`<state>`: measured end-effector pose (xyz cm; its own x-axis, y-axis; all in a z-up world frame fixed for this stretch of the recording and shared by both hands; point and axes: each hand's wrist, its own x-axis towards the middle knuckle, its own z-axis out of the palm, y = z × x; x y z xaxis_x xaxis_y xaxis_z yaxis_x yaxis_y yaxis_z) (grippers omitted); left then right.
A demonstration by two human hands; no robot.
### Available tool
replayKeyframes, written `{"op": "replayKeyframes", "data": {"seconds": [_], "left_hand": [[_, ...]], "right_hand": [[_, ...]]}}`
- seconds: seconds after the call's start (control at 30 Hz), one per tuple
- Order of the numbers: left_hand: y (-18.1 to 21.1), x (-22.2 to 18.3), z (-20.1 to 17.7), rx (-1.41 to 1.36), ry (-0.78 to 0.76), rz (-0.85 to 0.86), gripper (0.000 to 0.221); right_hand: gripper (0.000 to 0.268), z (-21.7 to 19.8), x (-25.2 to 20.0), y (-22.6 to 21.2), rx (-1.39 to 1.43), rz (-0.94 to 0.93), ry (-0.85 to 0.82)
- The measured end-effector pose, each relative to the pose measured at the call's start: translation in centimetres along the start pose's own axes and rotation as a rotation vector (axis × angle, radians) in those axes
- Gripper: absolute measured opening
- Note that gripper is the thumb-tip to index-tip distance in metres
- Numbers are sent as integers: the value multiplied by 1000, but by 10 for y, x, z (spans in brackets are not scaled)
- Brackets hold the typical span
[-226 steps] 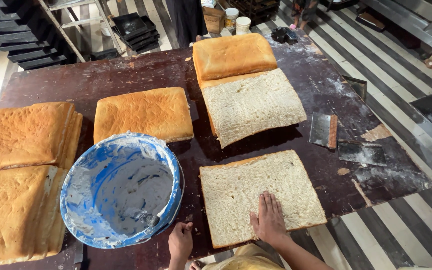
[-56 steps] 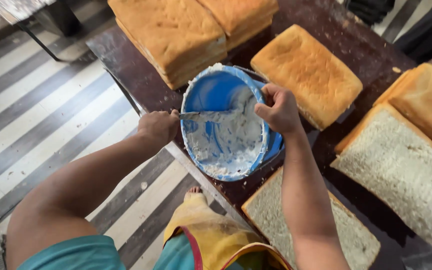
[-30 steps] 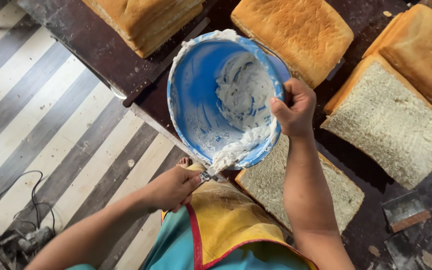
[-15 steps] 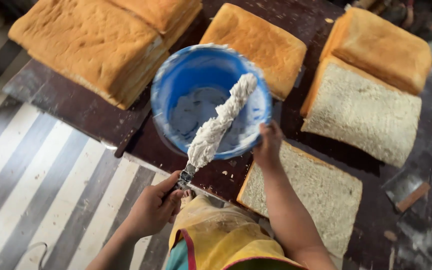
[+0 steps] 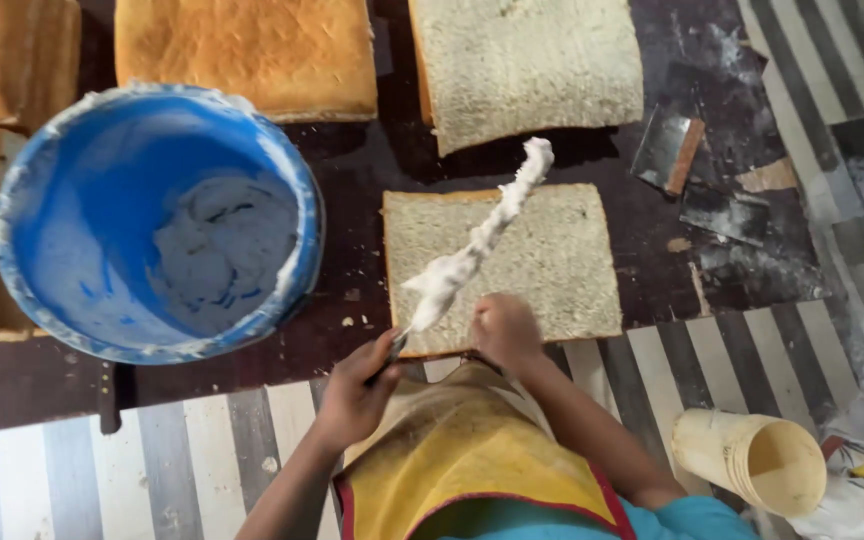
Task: The person scoops white cream from a blue bucket with a spatula and spreads it over the cut face of large rectangular sponge cake sheets on a work table. They then fold the creamed sheet over onto another sheet and stack the assembled cake blocks, repeating the process on additional sheets.
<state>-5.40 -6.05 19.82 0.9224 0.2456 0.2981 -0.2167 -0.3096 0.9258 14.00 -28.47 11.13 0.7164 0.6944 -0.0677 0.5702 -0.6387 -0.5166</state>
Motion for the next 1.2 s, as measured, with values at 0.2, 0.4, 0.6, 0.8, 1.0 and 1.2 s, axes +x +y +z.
{"op": "replayKeyframes", "data": {"seconds": [0.2, 0.4, 0.6, 0.8, 1.0, 1.2], "left_hand": [[-91, 19, 147, 718, -82, -157, 49], [-112, -36, 148, 995, -332, -536, 58], [-9, -115, 55, 879, -364, -1185, 48], [-13, -86, 85, 571, 26, -909, 42], [-168, -71, 150, 613, -135, -725, 26], [-51, -91, 55, 793, -112, -1147, 30]], "right_hand": [[76, -26, -42, 111, -377, 256, 99], [93, -54, -64, 159, -386, 104, 90], [73, -61, -74, 195, -272, -44, 164], [50, -61, -59, 229, -49, -258, 350], [42, -70, -72, 225, -7, -262, 384], [40, -71, -58, 223, 57, -324, 368]]}}
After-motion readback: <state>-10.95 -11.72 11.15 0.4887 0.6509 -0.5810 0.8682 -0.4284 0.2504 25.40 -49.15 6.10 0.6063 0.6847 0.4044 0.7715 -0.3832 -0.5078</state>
